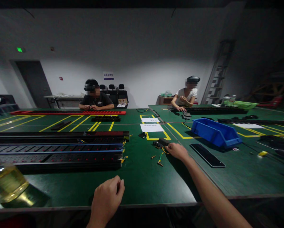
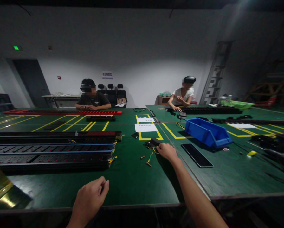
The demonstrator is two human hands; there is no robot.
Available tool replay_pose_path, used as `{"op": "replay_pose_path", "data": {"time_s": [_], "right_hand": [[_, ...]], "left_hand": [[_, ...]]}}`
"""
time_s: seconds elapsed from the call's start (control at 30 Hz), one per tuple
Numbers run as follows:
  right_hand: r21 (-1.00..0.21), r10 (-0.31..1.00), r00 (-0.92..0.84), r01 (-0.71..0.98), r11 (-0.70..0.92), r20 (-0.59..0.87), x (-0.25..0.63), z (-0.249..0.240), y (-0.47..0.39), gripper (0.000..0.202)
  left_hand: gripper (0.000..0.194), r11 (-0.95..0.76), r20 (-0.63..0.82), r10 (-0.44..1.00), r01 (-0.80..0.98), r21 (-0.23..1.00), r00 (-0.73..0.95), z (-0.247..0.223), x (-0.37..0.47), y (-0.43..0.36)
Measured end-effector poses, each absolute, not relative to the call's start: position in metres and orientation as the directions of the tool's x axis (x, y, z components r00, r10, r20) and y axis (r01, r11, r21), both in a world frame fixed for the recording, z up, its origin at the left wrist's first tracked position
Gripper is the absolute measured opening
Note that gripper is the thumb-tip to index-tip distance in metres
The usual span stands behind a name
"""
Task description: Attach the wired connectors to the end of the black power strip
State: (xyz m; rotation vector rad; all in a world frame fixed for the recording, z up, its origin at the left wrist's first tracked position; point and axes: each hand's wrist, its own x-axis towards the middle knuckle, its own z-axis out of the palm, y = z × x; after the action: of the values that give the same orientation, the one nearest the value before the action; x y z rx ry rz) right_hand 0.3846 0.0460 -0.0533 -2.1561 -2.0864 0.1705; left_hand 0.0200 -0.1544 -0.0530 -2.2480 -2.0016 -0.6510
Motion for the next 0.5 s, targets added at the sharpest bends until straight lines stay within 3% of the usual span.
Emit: {"op": "replay_pose_path", "data": {"time_s": [0.5], "right_hand": [[-0.173, 1.000, 0.026, 0.985, -0.025, 0.004, 0.3855, -0.0536, 0.0472, 0.047]], "left_hand": [[0.036, -0.152, 0.341, 0.938, 0.962, 0.227, 0.068, -0.0519, 0.0197, -0.1546]]}}
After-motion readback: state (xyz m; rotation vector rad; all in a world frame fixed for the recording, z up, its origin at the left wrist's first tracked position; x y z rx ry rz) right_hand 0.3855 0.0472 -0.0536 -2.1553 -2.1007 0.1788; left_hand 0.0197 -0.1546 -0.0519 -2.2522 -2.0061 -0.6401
